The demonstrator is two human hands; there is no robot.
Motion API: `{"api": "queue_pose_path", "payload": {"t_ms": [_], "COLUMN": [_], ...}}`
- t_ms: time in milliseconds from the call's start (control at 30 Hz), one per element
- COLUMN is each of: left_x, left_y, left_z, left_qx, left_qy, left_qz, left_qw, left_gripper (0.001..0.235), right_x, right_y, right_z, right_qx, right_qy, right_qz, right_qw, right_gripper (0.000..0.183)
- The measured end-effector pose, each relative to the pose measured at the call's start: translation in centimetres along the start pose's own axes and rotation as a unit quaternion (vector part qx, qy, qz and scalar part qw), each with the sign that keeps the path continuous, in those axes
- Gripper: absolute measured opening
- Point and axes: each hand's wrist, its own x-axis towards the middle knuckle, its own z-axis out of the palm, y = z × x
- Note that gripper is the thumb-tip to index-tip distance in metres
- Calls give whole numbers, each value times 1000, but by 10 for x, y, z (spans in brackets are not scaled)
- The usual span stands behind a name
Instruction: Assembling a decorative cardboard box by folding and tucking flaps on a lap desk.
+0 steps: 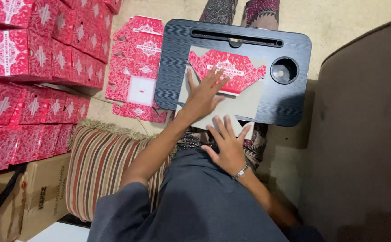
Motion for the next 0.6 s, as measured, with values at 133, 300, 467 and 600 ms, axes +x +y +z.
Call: {"api": "queue_pose_path", "payload": {"t_ms": [133,300,467,600], "left_x": [12,25,9,-1], "left_y": [-10,-26,-3,26], "left_z": [3,6,-29,-61], "left_qx": [0,8,-56,-80], "left_qy": [29,161,193,177], "left_qz": [-8,-5,-7,17], "left_qw": [1000,987,980,981], "left_gripper": [59,37,35,32], "right_x": [7,18,20,34], "right_y": [8,12,6,17], "right_z": [18,20,20,3], "right_qx": [-16,-27,-31,-48], "right_qy": [-17,0,-3,5], "right_qz": [1,45,73,91], "right_qw": [1000,999,997,995], "right_gripper": [76,74,69,60]}}
